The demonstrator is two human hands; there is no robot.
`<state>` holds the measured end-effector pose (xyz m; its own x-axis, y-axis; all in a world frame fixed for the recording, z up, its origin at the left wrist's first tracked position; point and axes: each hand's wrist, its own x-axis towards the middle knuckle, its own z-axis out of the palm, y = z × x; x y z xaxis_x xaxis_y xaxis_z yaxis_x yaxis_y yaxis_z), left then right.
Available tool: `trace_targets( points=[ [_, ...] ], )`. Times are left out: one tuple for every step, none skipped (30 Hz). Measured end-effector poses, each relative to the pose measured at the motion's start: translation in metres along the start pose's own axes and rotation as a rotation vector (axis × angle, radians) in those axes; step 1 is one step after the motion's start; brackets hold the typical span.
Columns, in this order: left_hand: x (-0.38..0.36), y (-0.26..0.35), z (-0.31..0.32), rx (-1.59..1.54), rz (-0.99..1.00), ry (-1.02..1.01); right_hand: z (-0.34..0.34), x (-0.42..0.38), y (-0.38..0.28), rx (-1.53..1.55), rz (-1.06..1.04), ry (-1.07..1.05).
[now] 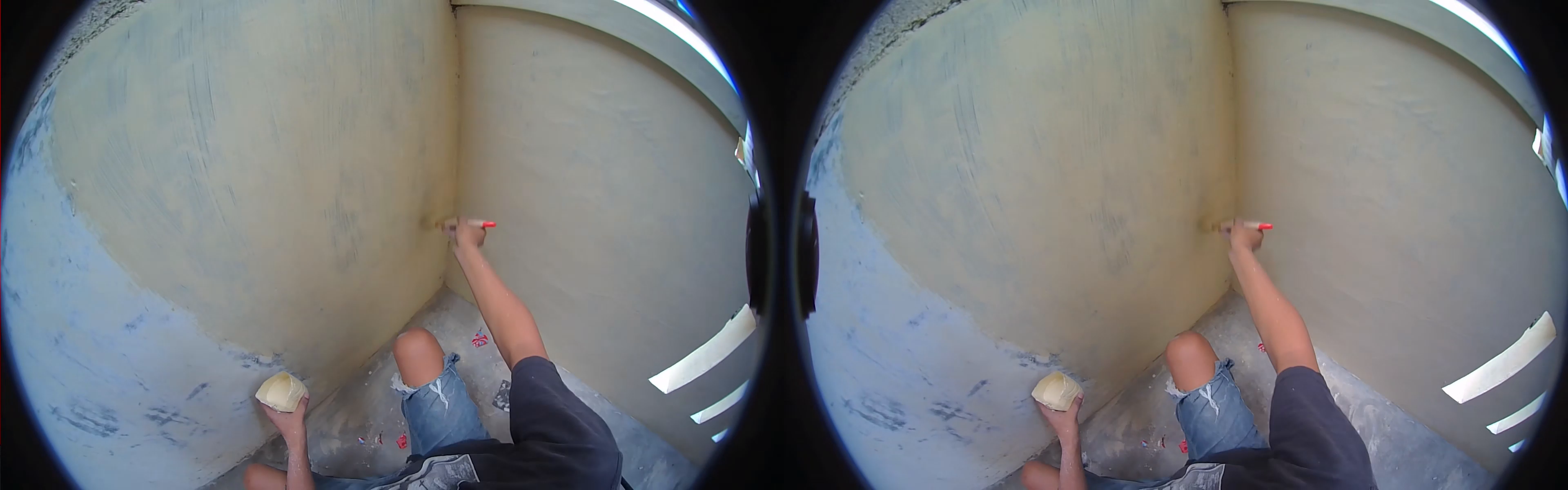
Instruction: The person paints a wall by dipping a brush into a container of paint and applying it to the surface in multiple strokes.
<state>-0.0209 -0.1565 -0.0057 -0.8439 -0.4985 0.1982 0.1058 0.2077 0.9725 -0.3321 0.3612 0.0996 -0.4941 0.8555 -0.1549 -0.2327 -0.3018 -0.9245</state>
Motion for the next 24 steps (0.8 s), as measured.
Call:
trace_targets(
  points=[
    [0.001, 0.006, 0.003, -0.013, 0.021, -0.019, -0.02, 0.001, 0.021, -0.096, 0.098, -0.021],
    [0.001, 0.009, 0.004, -0.021, 0.039, -0.039, -0.02, -0.019, -0.003, -0.211, 0.047, -0.043],
    [0.001, 0.008, 0.004, -0.025, 0.04, -0.032, -0.018, -0.031, -0.015, -0.328, -0.002, -0.065],
    [0.002, 0.006, 0.004, -0.015, 0.036, -0.024, 0.016, -0.012, -0.052, -0.421, -0.105, -0.161],
    [0.0, 0.004, 0.002, 0.0, 0.031, -0.019, 0.049, 0.008, -0.089, -0.507, -0.219, -0.25],
    [0.0, 0.001, 0.0, -0.002, 0.032, -0.015, 0.082, 0.027, -0.125, -0.579, -0.338, -0.329],
    [0.0, -0.005, -0.001, 0.017, 0.071, 0.003, 0.104, -0.016, -0.199, -0.46, -0.499, -0.181],
    [0.002, -0.008, 0.001, 0.031, 0.108, 0.023, 0.136, -0.005, -0.255, -0.384, -0.59, -0.217],
    [0.002, -0.007, 0.002, 0.017, 0.11, 0.03, 0.15, -0.022, -0.317, -0.421, -0.688, -0.222],
    [0.001, 0.001, 0.001, 0.011, 0.075, 0.02, 0.179, -0.013, -0.363, -0.356, -0.743, -0.178],
    [0.0, 0.009, 0.0, 0.008, 0.041, 0.01, 0.192, -0.026, -0.402, -0.226, -0.725, -0.157],
    [0.001, 0.016, 0.001, -0.067, 0.016, -0.026, 0.205, -0.039, -0.442, -0.095, -0.712, -0.136],
    [0.002, 0.015, 0.003, -0.071, 0.02, -0.011, 0.211, -0.057, -0.471, 0.024, -0.666, -0.11],
    [0.002, 0.013, 0.002, -0.023, 0.024, 0.005, 0.204, -0.089, -0.487, 0.268, -0.624, -0.236],
    [0.002, 0.012, -0.002, 0.03, 0.029, 0.016, 0.193, -0.114, -0.49, 0.511, -0.571, -0.353],
    [0.004, 0.009, -0.002, 0.037, 0.037, 0.019, 0.217, -0.067, -0.492, 0.609, -0.623, -0.477],
    [0.005, 0.006, -0.002, 0.047, 0.06, 0.05, 0.221, -0.048, -0.469, 0.56, -0.619, -0.371],
    [0.004, 0.003, -0.002, 0.056, 0.078, 0.076, 0.217, -0.039, -0.449, 0.504, -0.615, -0.263],
    [0.004, 0.004, -0.005, 0.062, 0.075, 0.064, 0.203, -0.065, -0.405, 0.684, -0.447, -0.136],
    [0.004, 0.004, -0.008, 0.085, 0.022, 0.035, 0.194, -0.057, -0.356, 0.793, -0.395, -0.154],
    [0.004, 0.004, -0.007, 0.104, -0.03, 0.007, 0.176, -0.041, -0.301, 0.686, -0.411, -0.165],
    [0.003, 0.003, -0.004, 0.099, -0.034, -0.002, 0.148, -0.037, -0.249, 0.648, -0.366, -0.201],
    [0.002, 0.002, -0.002, 0.06, 0.001, 0.012, 0.12, -0.026, -0.197, 0.553, -0.326, -0.145],
    [0.002, 0.002, -0.001, 0.022, 0.037, 0.028, 0.086, -0.011, -0.144, 0.382, -0.269, -0.123]
  ],
)
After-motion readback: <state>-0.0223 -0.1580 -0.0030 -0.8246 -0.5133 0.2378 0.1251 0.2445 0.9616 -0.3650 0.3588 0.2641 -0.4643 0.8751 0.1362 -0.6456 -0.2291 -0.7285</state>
